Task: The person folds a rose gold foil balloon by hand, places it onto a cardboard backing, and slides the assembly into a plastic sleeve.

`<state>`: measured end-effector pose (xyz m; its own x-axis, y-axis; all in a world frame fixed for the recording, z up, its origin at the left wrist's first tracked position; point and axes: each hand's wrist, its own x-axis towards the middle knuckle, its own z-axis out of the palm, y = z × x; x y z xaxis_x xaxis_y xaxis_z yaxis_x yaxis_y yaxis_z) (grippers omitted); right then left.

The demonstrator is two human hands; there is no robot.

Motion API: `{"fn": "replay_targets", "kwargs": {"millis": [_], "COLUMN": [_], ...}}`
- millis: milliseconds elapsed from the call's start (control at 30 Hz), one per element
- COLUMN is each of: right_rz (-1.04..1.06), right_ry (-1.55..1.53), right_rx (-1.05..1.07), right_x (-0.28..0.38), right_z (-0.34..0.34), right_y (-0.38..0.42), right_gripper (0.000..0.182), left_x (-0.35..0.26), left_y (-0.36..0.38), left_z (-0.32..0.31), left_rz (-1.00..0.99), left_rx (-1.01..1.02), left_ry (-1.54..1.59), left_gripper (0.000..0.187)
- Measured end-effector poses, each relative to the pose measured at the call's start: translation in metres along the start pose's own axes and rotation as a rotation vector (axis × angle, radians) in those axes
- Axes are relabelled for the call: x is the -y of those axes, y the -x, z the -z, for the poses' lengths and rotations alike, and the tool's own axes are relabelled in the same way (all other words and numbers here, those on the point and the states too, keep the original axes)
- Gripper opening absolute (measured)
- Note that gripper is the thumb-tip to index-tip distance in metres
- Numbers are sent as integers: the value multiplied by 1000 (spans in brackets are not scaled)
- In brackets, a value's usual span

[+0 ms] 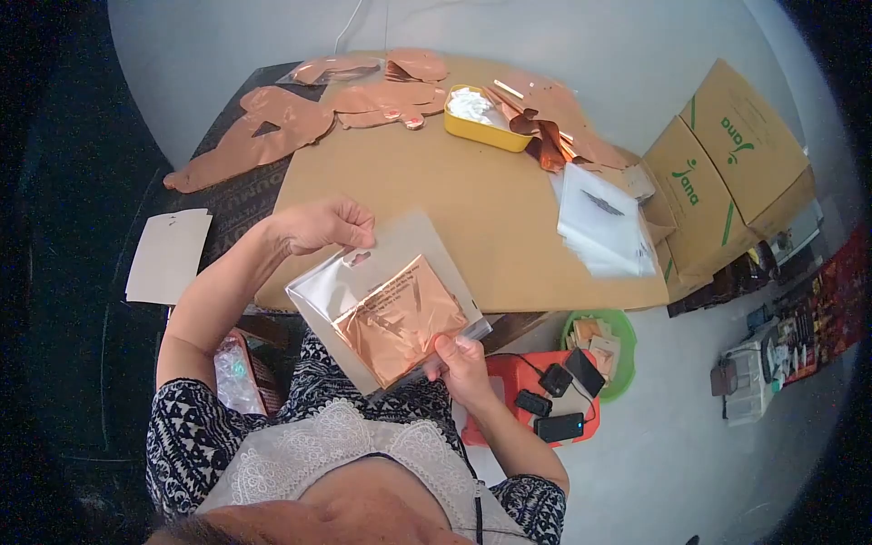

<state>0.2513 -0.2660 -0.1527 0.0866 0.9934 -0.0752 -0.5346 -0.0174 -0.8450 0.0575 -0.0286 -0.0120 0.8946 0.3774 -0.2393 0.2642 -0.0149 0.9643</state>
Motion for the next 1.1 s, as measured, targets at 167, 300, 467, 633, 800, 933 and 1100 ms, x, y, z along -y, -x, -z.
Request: {"fn": "replay_targets", "kwargs": {"millis": [167,300,467,633,800,933,1100], "right_rz": [-6,-27,-9,13,8,5,38], "right_ry": [37,32,36,37,35,18,-22], "right_rx": [-21,-57,-28,3,-26,18,-77], "right_x": [5,8,4,1,3,2,2], "right_z": [-6,-10,-6,-1,-4,-1,-6], "right_y": [0,-1,-3,-4,-4,-4,-6], "right_gripper": [33,31,28,30,27,26,25], "left_x": [5,-6,2,10,7,9,5], "left_y": [-2,1,-6,-13,-14,-17,-15], "left_z": [-1,-11,-12,-4,-5,-5,-8], "left_rz": [2,54,45,-10,0,-15,160], "left_rx": [-26,-168,-255,-220,-192,-181,-312], "left_ry": [-3,-193,-138,-104,52,95,225], "left_gripper": [17,15,14,15,16,16,14]}}
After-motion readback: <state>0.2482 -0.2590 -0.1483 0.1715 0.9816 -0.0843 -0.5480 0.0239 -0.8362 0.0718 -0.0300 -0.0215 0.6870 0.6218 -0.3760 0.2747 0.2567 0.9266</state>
